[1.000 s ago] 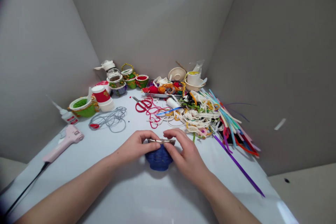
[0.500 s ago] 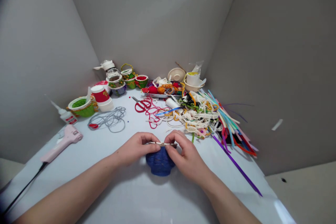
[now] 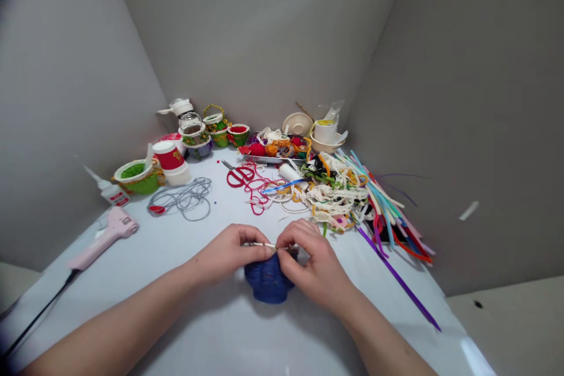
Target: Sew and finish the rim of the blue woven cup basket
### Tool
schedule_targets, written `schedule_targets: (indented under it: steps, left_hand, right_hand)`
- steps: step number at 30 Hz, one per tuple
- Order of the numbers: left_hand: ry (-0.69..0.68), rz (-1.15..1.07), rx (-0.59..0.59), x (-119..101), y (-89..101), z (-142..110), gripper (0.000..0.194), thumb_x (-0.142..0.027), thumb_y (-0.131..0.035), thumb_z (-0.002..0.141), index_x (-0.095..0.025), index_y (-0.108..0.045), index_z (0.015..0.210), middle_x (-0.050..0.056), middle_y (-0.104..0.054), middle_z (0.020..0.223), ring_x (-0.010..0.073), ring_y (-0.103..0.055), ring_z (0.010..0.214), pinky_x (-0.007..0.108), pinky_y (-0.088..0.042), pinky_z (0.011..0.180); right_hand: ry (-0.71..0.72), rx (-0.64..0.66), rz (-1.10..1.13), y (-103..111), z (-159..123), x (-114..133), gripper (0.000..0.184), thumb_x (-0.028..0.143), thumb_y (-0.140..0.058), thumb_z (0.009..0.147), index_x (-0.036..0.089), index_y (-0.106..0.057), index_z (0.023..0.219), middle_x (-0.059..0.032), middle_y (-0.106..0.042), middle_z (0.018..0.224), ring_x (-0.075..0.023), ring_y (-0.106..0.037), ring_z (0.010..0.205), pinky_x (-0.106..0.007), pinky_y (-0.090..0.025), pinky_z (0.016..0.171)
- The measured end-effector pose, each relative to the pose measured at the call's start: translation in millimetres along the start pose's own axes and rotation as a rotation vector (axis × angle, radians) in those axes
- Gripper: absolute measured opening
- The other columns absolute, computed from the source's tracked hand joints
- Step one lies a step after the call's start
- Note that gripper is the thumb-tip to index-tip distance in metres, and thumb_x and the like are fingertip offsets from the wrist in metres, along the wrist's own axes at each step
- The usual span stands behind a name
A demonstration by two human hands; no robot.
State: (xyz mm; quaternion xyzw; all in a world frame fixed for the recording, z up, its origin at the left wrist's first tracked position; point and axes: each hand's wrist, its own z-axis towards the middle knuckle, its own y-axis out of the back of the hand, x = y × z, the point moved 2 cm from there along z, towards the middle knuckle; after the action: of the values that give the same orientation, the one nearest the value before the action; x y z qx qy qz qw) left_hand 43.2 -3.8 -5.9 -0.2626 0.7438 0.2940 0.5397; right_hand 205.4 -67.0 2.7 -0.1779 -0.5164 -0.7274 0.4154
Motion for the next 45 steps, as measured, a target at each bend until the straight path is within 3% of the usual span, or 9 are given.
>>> schedule_targets:
  steps: [10,16,20,23,26,29,32,39,45]
  left_hand:
    - [-0.114,0.235,-0.091,-7,-1.5,-8,0.017,-0.030,-0.066,0.070,-0.016,-0.072,0.079,0.003,-0.069,0.084,0.0175,-0.059,0.083,0.026,-0.042,0.077]
    - [-0.136,0.253,-0.060,-12,-0.9,-13,0.022,-0.036,-0.072,0.066,-0.019,-0.072,0.079,0.003,-0.067,0.088,0.0175,-0.059,0.087,0.026,-0.042,0.079]
    - [-0.194,0.295,-0.085,-14,-1.6,-14,0.013,-0.030,-0.065,0.074,-0.019,-0.071,0.078,0.003,-0.066,0.085,0.0165,-0.058,0.085,0.027,-0.043,0.078]
    - [-0.285,0.343,-0.117,-16,-2.7,-15,0.008,-0.023,-0.063,0.075,-0.019,-0.070,0.076,0.002,-0.066,0.080,0.0155,-0.058,0.082,0.028,-0.042,0.076]
    - [-0.477,0.458,-0.248,-18,-1.3,-15,0.006,-0.019,-0.062,0.076,-0.018,-0.067,0.072,0.001,-0.065,0.074,0.0157,-0.056,0.082,0.031,-0.040,0.079]
    - [-0.724,0.651,-0.399,-13,0.7,-14,0.008,-0.021,-0.060,0.080,-0.019,-0.065,0.074,0.002,-0.066,0.076,0.0179,-0.055,0.089,0.038,-0.033,0.086]
    - [-0.860,0.804,-0.471,1,0.1,-9,0.010,-0.020,-0.056,0.084,-0.018,-0.063,0.077,0.002,-0.066,0.075,0.0180,-0.054,0.092,0.040,-0.029,0.087]
    - [-1.009,1.039,-0.494,19,-10.6,-8,0.014,-0.014,-0.054,0.084,-0.015,-0.058,0.071,0.000,-0.064,0.070,0.0150,-0.056,0.089,0.038,-0.028,0.085]
    - [-0.950,1.057,-0.568,21,-7.9,-13,0.007,-0.020,-0.057,0.082,-0.018,-0.063,0.086,0.002,-0.068,0.085,0.0176,-0.055,0.096,0.040,-0.025,0.090]
  right_hand:
    - [-0.083,0.024,0.039,-1,0,0,0.011,0.013,-0.051,0.079,0.019,-0.049,0.070,-0.0004,-0.053,0.072,-0.0152,-0.049,0.073,-0.029,-0.038,0.068]
    - [-0.037,-0.004,0.024,-1,-2,9,0.013,0.012,-0.053,0.076,0.019,-0.047,0.068,0.0001,-0.051,0.070,-0.0150,-0.048,0.071,-0.029,-0.037,0.066]
    - [0.019,-0.014,0.024,-1,-2,11,0.012,0.012,-0.052,0.078,0.019,-0.049,0.069,-0.0002,-0.051,0.069,-0.0149,-0.049,0.071,-0.029,-0.038,0.066]
    - [0.029,-0.015,0.033,-1,-2,9,0.011,0.014,-0.052,0.081,0.020,-0.051,0.071,-0.0010,-0.053,0.071,-0.0156,-0.050,0.072,-0.030,-0.040,0.067]
    - [0.038,-0.046,0.007,0,-1,4,0.004,0.017,-0.054,0.082,0.020,-0.055,0.082,-0.0034,-0.058,0.082,-0.0181,-0.053,0.083,-0.033,-0.042,0.075]
    - [0.053,-0.111,-0.076,2,-1,-3,0.019,0.020,-0.058,0.081,0.022,-0.056,0.100,-0.0069,-0.057,0.101,-0.0223,-0.051,0.101,-0.038,-0.040,0.088]
    - [0.057,-0.141,-0.144,2,0,-10,0.024,0.024,-0.059,0.082,0.023,-0.055,0.105,-0.0082,-0.055,0.108,-0.0245,-0.049,0.107,-0.041,-0.039,0.091]
    - [0.054,-0.112,-0.189,-5,3,-16,0.021,0.023,-0.057,0.084,0.023,-0.055,0.104,-0.0080,-0.055,0.106,-0.0239,-0.049,0.104,-0.041,-0.039,0.089]
    - [0.063,-0.118,-0.199,-5,3,-15,0.020,0.024,-0.056,0.084,0.023,-0.055,0.104,-0.0077,-0.056,0.106,-0.0236,-0.050,0.104,-0.041,-0.040,0.089]
